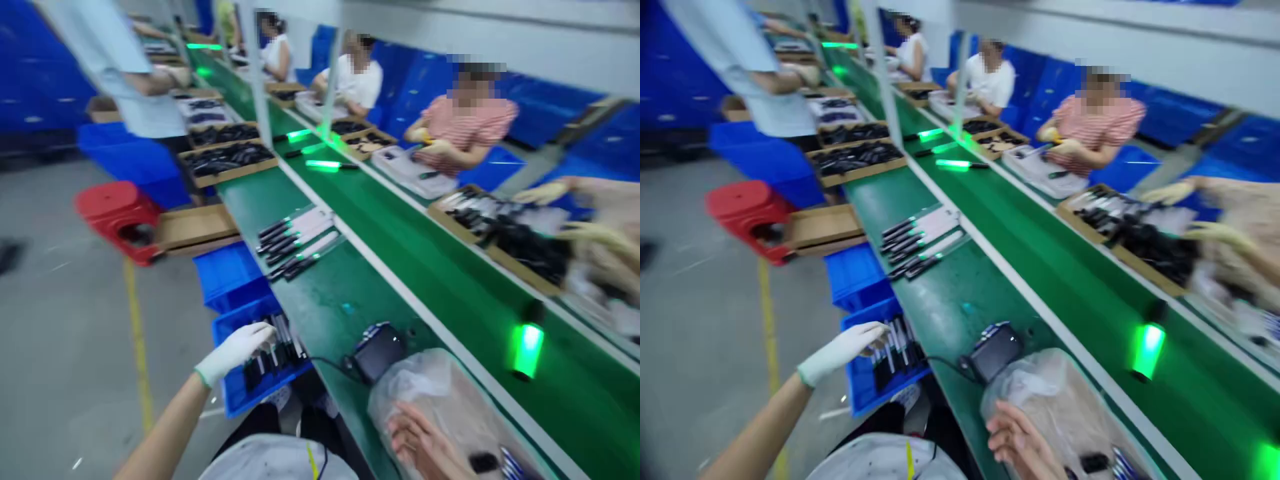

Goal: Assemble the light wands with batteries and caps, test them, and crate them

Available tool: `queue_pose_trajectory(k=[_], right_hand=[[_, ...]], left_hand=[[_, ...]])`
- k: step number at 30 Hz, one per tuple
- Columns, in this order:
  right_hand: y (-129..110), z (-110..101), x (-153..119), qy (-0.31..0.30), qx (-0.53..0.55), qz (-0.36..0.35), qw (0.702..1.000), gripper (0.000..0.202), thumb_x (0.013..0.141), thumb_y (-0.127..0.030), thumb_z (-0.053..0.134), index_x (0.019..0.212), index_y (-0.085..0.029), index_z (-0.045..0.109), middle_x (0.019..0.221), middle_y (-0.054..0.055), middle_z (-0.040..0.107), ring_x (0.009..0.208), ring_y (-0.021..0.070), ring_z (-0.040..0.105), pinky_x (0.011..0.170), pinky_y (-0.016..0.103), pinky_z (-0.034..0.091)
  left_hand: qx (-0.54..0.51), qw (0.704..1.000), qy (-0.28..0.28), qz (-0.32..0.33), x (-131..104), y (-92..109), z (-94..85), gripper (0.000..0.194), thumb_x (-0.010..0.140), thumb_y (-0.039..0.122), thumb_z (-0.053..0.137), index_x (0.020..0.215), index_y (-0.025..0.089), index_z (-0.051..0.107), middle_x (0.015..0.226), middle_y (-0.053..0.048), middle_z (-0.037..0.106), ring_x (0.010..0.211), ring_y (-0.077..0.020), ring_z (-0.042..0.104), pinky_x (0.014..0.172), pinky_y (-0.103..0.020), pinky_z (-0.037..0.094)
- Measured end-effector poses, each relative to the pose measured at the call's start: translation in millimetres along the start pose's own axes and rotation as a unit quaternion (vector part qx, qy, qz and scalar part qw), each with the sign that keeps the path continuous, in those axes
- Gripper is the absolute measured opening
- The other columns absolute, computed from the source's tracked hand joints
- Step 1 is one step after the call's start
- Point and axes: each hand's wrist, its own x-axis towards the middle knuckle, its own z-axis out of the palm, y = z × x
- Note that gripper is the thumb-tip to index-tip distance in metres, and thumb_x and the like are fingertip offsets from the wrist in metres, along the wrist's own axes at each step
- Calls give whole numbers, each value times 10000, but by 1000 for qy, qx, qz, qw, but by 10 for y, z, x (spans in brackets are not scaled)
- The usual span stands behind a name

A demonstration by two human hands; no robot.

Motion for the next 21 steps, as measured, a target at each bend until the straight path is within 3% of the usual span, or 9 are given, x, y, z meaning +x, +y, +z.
queue_pose_trajectory(k=[3, 5, 7, 10, 12, 15, 19, 21], right_hand=[[106, 614, 259, 1, -48, 29, 998, 542, 591, -608, 807, 1049, -329, 728, 1046, 127, 676, 907, 279, 642, 805, 401, 521], [158, 886, 361, 8, -68, 37, 997, 556, 608, -600, 806, 1077, -317, 715, 1093, 121, 671, 945, 277, 640, 826, 389, 515], [225, 1033, 411, 3, -71, 39, 997, 567, 656, -596, 781, 1126, -291, 693, 1116, 120, 668, 963, 269, 639, 832, 380, 507], [334, 1063, 444, -1, -65, 28, 997, 557, 723, -580, 743, 1166, -251, 667, 1087, 110, 679, 943, 241, 642, 803, 341, 500], [377, 1004, 447, 11, -69, 16, 997, 536, 755, -567, 722, 1175, -239, 658, 1067, 100, 686, 929, 223, 644, 790, 316, 493], [371, 855, 397, 40, -101, -13, 994, 536, 768, -576, 695, 1172, -224, 661, 1048, 98, 688, 854, 213, 661, 720, 299, 493], [303, 504, 264, 105, -182, -78, 974, 626, 670, -635, 686, 1096, -177, 705, 992, 125, 702, 678, 228, 667, 596, 325, 498], [292, 235, 189, 134, -227, -115, 958, 620, 675, -634, 647, 1072, -163, 722, 958, 133, 715, 686, 244, 670, 657, 370, 530]], left_hand=[[-22, 994, 58, -91, -299, -735, -208, 403, 760, 569, 524, 783, 182, 630, 816, -82, 691, 754, -236, 644, 558, -276, 449], [-29, 987, 86, -129, -457, -1117, -341, 389, 733, 558, 525, 750, 180, 611, 791, -89, 681, 725, -238, 638, 518, -270, 421], [-28, 983, 106, -150, -558, -1370, -462, 382, 721, 547, 517, 755, 176, 606, 806, -100, 681, 731, -245, 644, 512, -272, 413], [-30, 981, 118, -154, -583, -1488, -556, 411, 730, 531, 484, 838, 157, 615, 872, -127, 689, 755, -263, 659, 549, -300, 453], [-37, 984, 117, -129, -531, -1411, -513, 458, 749, 527, 456, 938, 145, 622, 950, -137, 695, 796, -262, 667, 631, -331, 503], [-53, 993, 90, -48, -372, -1108, -260, 548, 799, 540, 406, 1121, 140, 599, 1049, -127, 702, 900, -243, 674, 807, -350, 529], [-84, 989, 15, 124, 9, -434, 349, 567, 838, 517, 467, 1251, 139, 558, 1119, -119, 706, 1019, -248, 670, 914, -364, 521], [8, 978, 7, 210, 258, -42, 676, 485, 866, 472, 469, 1227, 176, 598, 1157, -75, 703, 1055, -223, 661, 941, -331, 513]])
